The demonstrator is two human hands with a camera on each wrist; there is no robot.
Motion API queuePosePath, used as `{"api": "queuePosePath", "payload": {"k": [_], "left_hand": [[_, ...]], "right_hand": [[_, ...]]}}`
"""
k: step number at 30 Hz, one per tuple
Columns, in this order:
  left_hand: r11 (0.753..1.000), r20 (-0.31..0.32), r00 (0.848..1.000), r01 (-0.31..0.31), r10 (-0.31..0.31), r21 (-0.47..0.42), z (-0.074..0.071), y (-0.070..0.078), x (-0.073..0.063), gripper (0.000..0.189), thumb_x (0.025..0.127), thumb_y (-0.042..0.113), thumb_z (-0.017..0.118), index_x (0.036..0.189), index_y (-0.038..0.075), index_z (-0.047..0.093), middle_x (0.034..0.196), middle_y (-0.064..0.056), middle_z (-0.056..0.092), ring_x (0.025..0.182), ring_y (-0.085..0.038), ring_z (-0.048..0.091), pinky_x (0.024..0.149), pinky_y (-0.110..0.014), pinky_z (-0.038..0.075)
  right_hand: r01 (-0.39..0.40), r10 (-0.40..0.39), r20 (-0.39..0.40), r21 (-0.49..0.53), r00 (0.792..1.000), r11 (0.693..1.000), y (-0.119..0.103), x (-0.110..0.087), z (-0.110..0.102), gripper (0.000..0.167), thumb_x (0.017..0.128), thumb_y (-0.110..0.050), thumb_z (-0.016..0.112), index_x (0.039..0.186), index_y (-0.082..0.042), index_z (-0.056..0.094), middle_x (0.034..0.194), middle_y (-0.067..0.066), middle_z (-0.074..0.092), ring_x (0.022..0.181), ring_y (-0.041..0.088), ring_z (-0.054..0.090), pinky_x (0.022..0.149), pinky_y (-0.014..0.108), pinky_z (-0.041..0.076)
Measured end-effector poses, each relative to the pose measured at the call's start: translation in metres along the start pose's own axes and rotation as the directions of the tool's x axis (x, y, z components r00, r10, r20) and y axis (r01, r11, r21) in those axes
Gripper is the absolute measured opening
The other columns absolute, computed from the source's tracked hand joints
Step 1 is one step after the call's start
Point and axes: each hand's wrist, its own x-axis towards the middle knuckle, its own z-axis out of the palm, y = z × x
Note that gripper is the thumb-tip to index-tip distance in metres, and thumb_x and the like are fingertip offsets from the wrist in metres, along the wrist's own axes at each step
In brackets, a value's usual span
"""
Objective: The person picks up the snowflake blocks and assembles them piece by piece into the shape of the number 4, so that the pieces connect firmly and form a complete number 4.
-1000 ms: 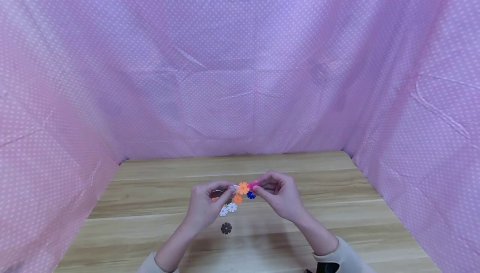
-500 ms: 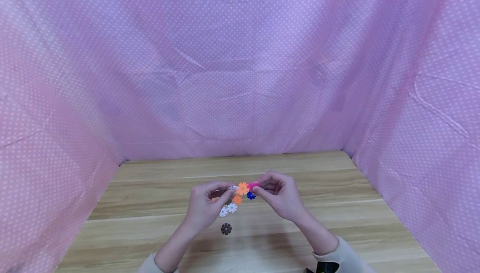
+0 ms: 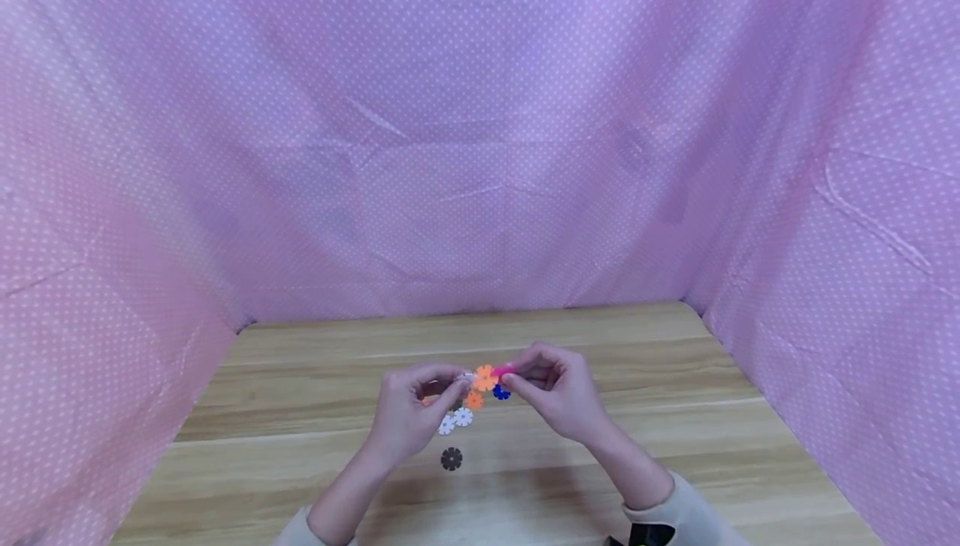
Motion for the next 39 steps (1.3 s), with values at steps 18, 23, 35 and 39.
{"api": "queuePosePath", "payload": {"k": [18, 23, 35, 39], "left_hand": [[0.996, -0.032, 0.996, -0.077, 0.079, 0.051, -0.016, 0.003, 0.004, 0.015, 0.089, -0.004, 0.082, 0.1, 0.004, 0.081, 0.094, -0.01, 0.082, 0.081, -0.006, 0.077, 0.075, -0.025, 0.068], [0.994, -0.031, 0.994, -0.1, 0.101, 0.037, -0.015, 0.004, 0.002, 0.015, 0.089, -0.004, 0.082, 0.101, 0.005, 0.081, 0.093, -0.01, 0.082, 0.079, -0.007, 0.077, 0.072, -0.025, 0.068], [0.992, -0.006, 0.992, -0.128, 0.128, -0.005, -0.009, 0.004, 0.002, 0.014, 0.09, -0.005, 0.08, 0.102, 0.003, 0.081, 0.095, -0.011, 0.082, 0.081, -0.012, 0.079, 0.072, -0.026, 0.069], [0.991, 0.0, 0.991, -0.136, 0.136, -0.011, -0.009, 0.005, 0.002, 0.013, 0.091, -0.004, 0.08, 0.102, 0.003, 0.081, 0.094, -0.012, 0.082, 0.079, -0.015, 0.079, 0.07, -0.027, 0.069]], "right_hand": [[-0.118, 0.16, 0.075, -0.394, 0.984, 0.912, 0.031, 0.018, -0.01, 0.016, 0.093, -0.008, 0.081, 0.109, -0.007, 0.079, 0.099, 0.006, 0.082, 0.087, 0.016, 0.079, 0.08, 0.031, 0.069], [-0.169, 0.232, 0.063, -0.505, 0.971, 0.846, 0.063, 0.02, -0.008, 0.015, 0.093, -0.008, 0.079, 0.108, -0.008, 0.08, 0.098, 0.003, 0.081, 0.087, 0.014, 0.076, 0.082, 0.033, 0.069], [-0.181, 0.351, 0.135, -0.657, 0.927, 0.732, 0.114, 0.018, 0.009, 0.017, 0.094, -0.007, 0.075, 0.11, -0.011, 0.079, 0.087, 0.003, 0.076, 0.067, 0.007, 0.061, 0.063, 0.022, 0.059], [-0.139, 0.329, 0.138, -0.709, 0.934, 0.691, 0.121, 0.017, 0.015, 0.016, 0.092, -0.008, 0.078, 0.108, -0.009, 0.077, 0.092, 0.004, 0.077, 0.072, 0.006, 0.063, 0.071, 0.023, 0.062]]}}
